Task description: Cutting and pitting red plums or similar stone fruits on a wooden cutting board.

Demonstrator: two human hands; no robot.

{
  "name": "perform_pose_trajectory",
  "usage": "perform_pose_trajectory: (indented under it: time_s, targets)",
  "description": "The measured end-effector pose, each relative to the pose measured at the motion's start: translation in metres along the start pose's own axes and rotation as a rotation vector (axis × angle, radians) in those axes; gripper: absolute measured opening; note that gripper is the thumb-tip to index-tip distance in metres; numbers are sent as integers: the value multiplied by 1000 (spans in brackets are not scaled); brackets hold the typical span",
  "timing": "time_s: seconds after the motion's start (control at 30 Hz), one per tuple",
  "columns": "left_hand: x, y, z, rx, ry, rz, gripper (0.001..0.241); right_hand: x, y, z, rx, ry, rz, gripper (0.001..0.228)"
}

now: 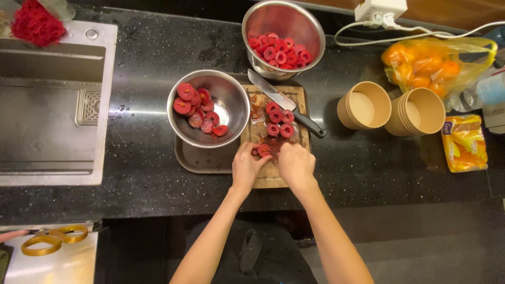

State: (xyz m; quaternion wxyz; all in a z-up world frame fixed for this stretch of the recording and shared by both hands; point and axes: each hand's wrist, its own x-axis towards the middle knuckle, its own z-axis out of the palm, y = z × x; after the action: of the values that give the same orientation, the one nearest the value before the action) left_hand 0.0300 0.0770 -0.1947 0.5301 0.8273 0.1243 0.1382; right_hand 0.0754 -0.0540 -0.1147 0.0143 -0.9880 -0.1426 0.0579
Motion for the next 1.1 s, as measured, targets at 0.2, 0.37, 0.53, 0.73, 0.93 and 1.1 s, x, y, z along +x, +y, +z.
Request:
perform_pose_trajectory:
  time_s: [0.2, 0.37, 0.53, 0.73, 0.93, 1.1]
  targets:
    - [4, 11, -17, -100, -71, -91, 46, -32, 5, -45, 53, 61, 115, 20]
    - [-10, 31, -44, -281, -97, -79, 44, -26, 42, 42, 164, 244, 41, 22]
    - [-17, 79, -59, -425, -146, 41, 33, -31, 38, 32, 227, 563, 25, 29]
    - [-30, 120, -39, -297, -224, 354, 33, -83, 58, -7, 2047, -119, 205, 39]
    - [-51, 148, -9, -78, -209, 669, 21, -133, 77, -58, 1865, 41, 266, 41]
    - [-98, 183, 41, -25, -227, 634, 22, -178, 102, -72, 1749, 294, 267, 39]
